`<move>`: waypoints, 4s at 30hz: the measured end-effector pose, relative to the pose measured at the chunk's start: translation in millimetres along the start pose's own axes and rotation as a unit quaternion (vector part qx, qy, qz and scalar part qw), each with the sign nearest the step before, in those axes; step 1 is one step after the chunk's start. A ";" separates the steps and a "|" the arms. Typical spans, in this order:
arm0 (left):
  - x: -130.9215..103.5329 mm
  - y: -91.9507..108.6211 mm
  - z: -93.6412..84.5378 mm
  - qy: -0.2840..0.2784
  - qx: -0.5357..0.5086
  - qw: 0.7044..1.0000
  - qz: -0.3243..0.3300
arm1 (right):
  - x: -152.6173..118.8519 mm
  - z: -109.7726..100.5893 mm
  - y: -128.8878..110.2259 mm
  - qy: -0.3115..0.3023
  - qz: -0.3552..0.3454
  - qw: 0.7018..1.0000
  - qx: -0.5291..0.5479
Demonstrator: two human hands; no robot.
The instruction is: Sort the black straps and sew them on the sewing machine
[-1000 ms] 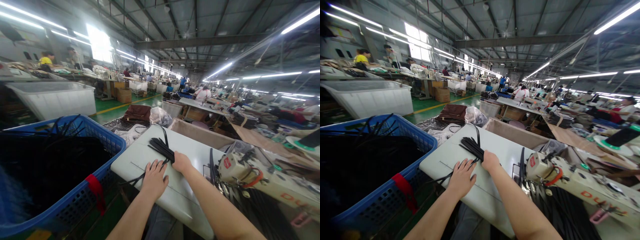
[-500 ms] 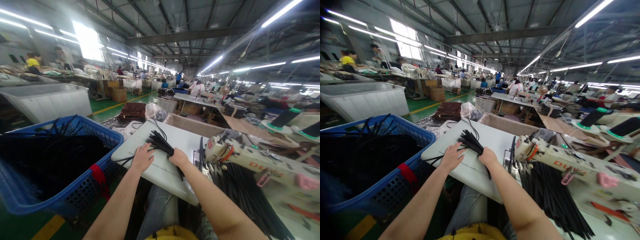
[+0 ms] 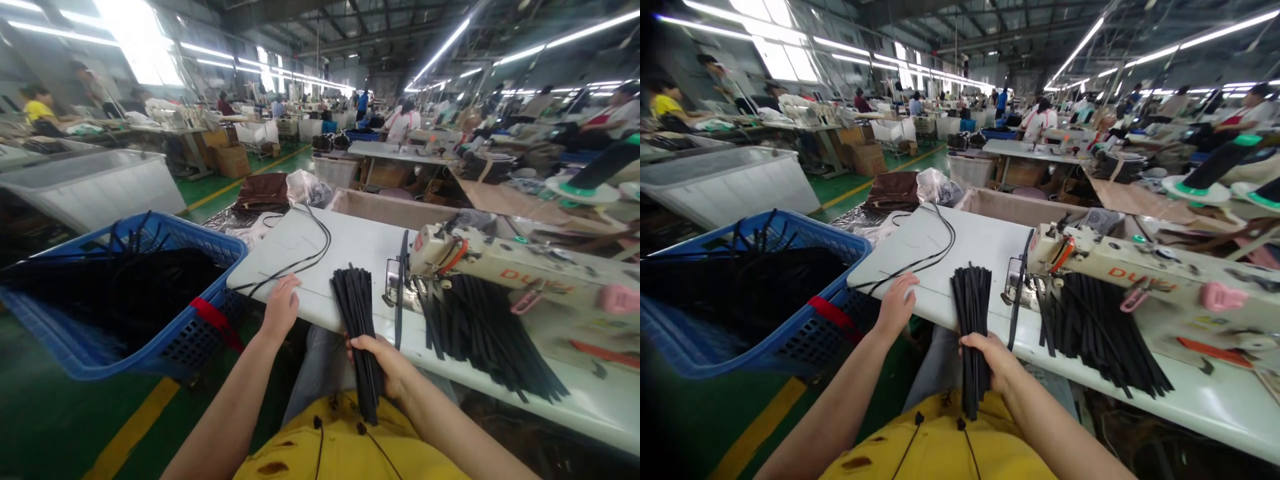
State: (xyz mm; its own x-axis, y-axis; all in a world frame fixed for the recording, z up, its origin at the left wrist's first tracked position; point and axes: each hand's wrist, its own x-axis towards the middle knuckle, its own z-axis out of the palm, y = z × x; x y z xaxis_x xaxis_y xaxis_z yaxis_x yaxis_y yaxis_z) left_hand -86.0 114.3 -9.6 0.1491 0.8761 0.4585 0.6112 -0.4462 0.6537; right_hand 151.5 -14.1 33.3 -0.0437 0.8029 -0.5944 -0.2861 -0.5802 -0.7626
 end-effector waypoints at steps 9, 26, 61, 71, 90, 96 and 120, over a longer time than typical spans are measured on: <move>-87.7 101.8 34.8 -0.256 -0.557 0.698 -0.370 | -28.1 -15.1 26.3 -0.018 0.026 0.998 0.061; -88.4 118.1 33.1 -0.152 -0.556 0.624 -0.528 | -38.5 -20.4 32.5 -0.007 0.027 0.994 0.110; -96.4 112.4 43.8 -0.142 -0.548 0.673 -0.476 | -36.3 -17.6 32.3 0.013 0.054 0.990 0.127; -88.5 121.0 42.1 -0.165 -0.568 0.639 -0.491 | -36.6 -13.1 32.2 -0.027 0.025 0.992 0.122; -92.5 114.6 43.3 -0.147 -0.571 0.616 -0.523 | -38.6 -13.5 34.5 0.013 0.008 0.993 0.116; -90.3 120.1 43.8 -0.199 -0.560 0.644 -0.481 | -38.1 -11.0 32.9 -0.009 0.005 0.994 0.111; -94.1 118.4 50.6 -0.177 -0.558 0.649 -0.486 | -38.6 -14.8 37.3 0.001 0.027 0.992 0.120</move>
State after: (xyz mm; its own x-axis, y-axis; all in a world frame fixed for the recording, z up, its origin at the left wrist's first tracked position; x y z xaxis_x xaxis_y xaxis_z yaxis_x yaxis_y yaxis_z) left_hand 11.7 -11.7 -5.7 0.4042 0.7426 -0.5340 -0.3644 0.6663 0.6506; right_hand 156.7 -68.8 24.0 -0.0641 0.7713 -0.6332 -0.5027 -0.5731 -0.6472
